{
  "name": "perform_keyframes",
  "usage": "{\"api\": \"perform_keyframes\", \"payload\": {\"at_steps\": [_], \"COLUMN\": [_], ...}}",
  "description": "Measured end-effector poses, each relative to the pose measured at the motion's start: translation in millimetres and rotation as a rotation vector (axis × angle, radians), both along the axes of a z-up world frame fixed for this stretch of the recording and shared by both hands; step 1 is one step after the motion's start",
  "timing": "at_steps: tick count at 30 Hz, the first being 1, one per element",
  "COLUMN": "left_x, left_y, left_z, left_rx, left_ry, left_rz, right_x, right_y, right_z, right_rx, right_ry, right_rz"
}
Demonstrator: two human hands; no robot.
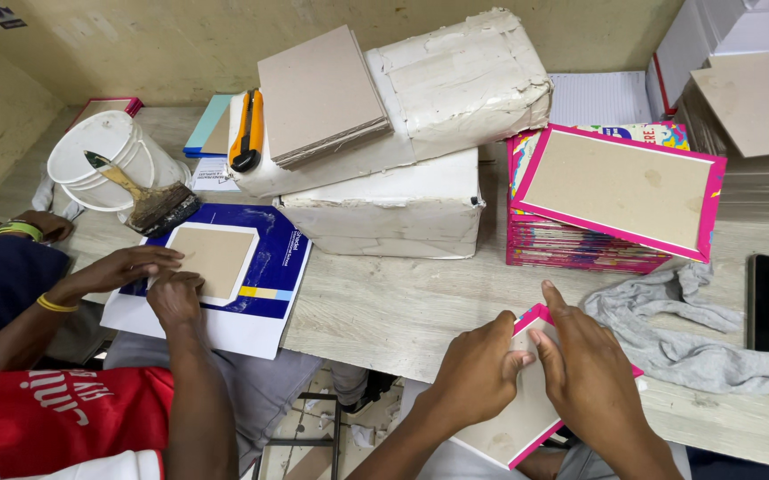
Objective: The person assembles books by applying glue to the edges of book covers and attaching them to the book blocks. They smooth the glued edges with their fingers and stack the finished books on a pile to the right.
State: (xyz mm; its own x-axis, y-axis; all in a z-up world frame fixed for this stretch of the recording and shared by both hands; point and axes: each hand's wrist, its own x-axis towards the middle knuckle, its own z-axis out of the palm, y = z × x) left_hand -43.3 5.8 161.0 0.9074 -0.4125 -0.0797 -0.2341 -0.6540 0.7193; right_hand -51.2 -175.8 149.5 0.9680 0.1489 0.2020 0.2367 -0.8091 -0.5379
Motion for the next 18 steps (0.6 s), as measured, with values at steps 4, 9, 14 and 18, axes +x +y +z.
{"api": "perform_keyframes", "payload": {"at_steps": [4, 9, 14, 18], "left_x": [-2.3, -0.2, -0.9, -6.8], "left_y": [3.2, 13.1, 6.9, 3.7], "left_z": [0.8, 9.1, 9.7, 2.6], "left_rx": [-0.056, -0.15, -0.17, -0.154], "left_ry": [-0.019, -0.042, -0.044, -0.06], "left_rz": [0.014, -0.067, -0.026, -0.012], "right_x": [0.2, 17.0, 20.4, 12.3], "right_y": [-3.2, -24.1, -22.5, -19.3], "right_z": [-1.0, 60.2, 35.5, 44.5], "right_rx": [-0.048, 0.389, 0.29, 0.137], "right_ry": [-0.084, 0.55, 0.242, 0.219], "right_rz": [0.023, -0.123, -0.038, -0.045]}}
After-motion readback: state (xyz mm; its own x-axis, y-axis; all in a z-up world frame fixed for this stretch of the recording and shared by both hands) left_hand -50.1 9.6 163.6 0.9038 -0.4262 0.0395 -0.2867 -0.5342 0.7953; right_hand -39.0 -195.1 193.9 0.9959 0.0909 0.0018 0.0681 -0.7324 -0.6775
